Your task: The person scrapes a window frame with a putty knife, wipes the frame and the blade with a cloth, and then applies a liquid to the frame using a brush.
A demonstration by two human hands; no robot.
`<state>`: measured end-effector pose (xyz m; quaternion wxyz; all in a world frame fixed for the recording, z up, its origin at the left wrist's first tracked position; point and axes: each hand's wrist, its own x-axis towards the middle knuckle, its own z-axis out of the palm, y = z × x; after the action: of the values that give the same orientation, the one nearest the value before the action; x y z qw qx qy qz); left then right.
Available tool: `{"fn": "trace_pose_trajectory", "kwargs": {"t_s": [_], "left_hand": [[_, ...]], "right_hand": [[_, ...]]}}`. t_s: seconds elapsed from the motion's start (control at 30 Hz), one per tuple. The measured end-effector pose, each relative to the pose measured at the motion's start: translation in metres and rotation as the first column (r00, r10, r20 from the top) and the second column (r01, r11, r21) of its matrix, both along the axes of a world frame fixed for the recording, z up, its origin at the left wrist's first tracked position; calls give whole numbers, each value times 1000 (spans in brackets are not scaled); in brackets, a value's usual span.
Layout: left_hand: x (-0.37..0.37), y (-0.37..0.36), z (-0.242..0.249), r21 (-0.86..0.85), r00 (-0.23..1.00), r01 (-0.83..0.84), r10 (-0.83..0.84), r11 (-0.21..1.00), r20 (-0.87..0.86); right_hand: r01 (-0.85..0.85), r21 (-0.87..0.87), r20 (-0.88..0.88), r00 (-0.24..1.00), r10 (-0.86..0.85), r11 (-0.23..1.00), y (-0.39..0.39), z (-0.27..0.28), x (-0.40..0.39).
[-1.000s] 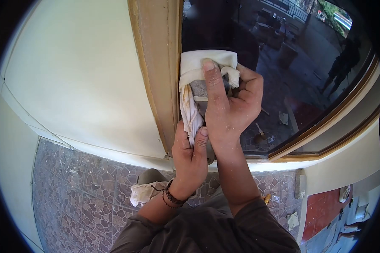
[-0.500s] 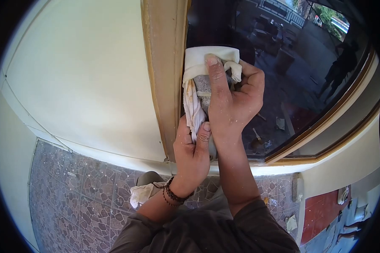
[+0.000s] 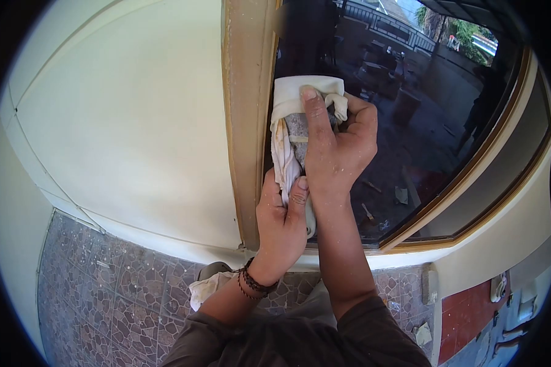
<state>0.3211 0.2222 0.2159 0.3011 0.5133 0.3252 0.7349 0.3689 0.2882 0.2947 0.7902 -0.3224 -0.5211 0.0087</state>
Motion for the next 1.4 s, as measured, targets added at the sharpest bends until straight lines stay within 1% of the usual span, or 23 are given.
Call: {"fn": "trace_pose_trajectory", "kwargs": {"t_s": [0.03,0.1,0.23,0.3,0.43,0.53,0.57,0.63,0.77,0.83,0.87,0.93,1.03,1.17,1.23,1.37,1.4], "left_hand": [[0,-1,3,-25,999,47,-47,999,6],[2,1,5,-16,998,54,-54,998,14],[3,0,9,-28,997,66,-65,997,30],[3,-1,10,-27,998,52,-52,998,20],[1,-2,9,-31,1000,21,-22,999,-13],[1,0,8,-10,1000,-5,5,1000,3],[2,2,8,-11,1000,-5,5,1000,1],[2,6,9,67,993,-113,114,991,-8],[1,5,12,74,997,-80,80,994,3],[-1,2,16,4,999,-36,36,999,-33],[-1,4,16,5,999,-36,36,999,-32],[1,9,18,88,995,-100,100,991,0],[-1,7,21,58,997,-76,77,995,-9],[-1,7,25,87,996,-88,88,992,4],[-2,6,28,52,1000,-28,28,998,-7],[-2,6,31,50,1000,-25,25,998,-5],[-1,6,32,70,998,-58,58,996,0]], "right_hand": [[1,3,1,1000,-1,1000,-1,3,0],[-30,-55,-9,1000,30,998,-3,9,1],[-8,-92,18,1000,9,996,-9,16,2],[-46,-117,-5,999,46,992,-9,17,2],[-99,-56,-40,994,97,993,-4,14,1],[-61,-74,-20,998,60,995,-6,15,-1],[-50,-47,-11,999,49,998,-3,14,-1],[-36,-19,-3,999,36,999,0,15,0],[-26,-8,9,1000,26,1000,0,19,0],[-13,-13,19,1000,13,1000,-2,22,-1],[0,-14,21,1000,1,1000,-2,24,-1],[12,-11,22,1000,-12,1000,-4,27,-2],[37,-15,33,999,-36,999,-5,31,-2],[47,8,48,998,-48,999,-5,35,-1],[44,8,46,998,-44,999,-6,38,-2],[42,4,47,998,-42,999,-5,39,-1],[41,6,48,998,-41,999,-4,39,-1]]}}
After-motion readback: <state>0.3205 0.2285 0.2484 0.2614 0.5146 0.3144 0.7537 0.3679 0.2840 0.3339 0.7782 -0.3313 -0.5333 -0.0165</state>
